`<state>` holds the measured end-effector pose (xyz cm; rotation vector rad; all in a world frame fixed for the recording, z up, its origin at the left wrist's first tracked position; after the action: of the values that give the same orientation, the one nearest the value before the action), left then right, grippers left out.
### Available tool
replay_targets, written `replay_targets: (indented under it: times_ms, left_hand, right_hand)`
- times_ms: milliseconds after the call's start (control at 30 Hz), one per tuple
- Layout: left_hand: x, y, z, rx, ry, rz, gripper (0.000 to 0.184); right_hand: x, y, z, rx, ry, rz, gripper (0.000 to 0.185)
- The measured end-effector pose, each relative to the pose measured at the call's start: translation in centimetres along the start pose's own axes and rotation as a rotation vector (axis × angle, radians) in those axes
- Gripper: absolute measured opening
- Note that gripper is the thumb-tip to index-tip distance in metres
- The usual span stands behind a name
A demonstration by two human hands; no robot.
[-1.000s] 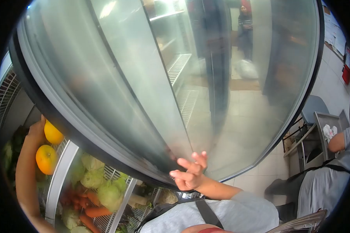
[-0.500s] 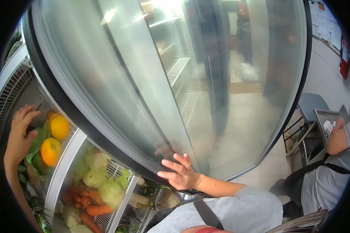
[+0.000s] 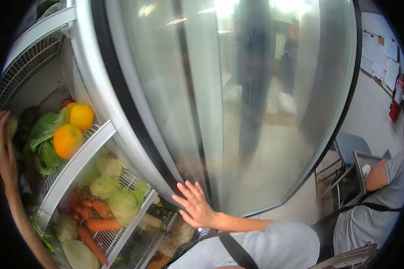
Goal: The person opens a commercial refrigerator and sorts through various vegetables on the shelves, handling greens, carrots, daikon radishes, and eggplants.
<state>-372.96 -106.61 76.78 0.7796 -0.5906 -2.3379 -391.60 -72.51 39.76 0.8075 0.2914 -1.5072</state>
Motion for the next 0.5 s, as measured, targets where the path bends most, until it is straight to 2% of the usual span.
replay_targets:
  times_ms: [100,167,333,367,433,467,500]
  left_hand:
    - [1.5,-1.3,-0.1,-0.102,-0.098,-0.059,0.028]
    - [1.3,-2.7,0.4,-0.054,-0.022,-0.013,0.026]
    - [1.2,-4.2,0.5,-0.026,-0.036,-0.025,0.021]
    - [1.7,-3.9,0.2,-0.013,-0.014,-0.035,0.021]
    - [3.3,-2.6,0.0,-0.074,0.026,-0.157,0.022]
    - [4.1,-1.7,-0.1,-0.079,0.125,-0.135,0.024]
    - [4.3,-0.9,0.0,-0.069,0.126,-0.143,0.024]
  right_hand:
    - [1.9,0.5,-0.1,-0.015,0.076,0.017,0.066]
    - [2.1,0.4,0.0,0.041,0.088,0.008,0.068]
    - [3.6,0.6,0.3,0.093,0.174,-0.113,0.064]
    - [3.4,1.0,0.5,0.064,0.097,-0.066,0.069]
    - [3.0,1.4,0.6,0.066,0.023,0.022,0.066]
    - [2.7,1.2,0.8,0.08,0.018,0.016,0.066]
    - [2.3,1.4,0.9,0.036,-0.036,0.006,0.064]
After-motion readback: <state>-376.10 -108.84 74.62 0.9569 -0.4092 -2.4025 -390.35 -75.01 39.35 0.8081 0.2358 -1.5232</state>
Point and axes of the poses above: each hand's wrist, its own z-axis towards the middle knuckle, its own x-axis out of the palm, y = z × x, the point moved 4 cm from there along z, towards the middle knuckle, and after that the axes turned 10 degrees about y, right-handed, at the moved point
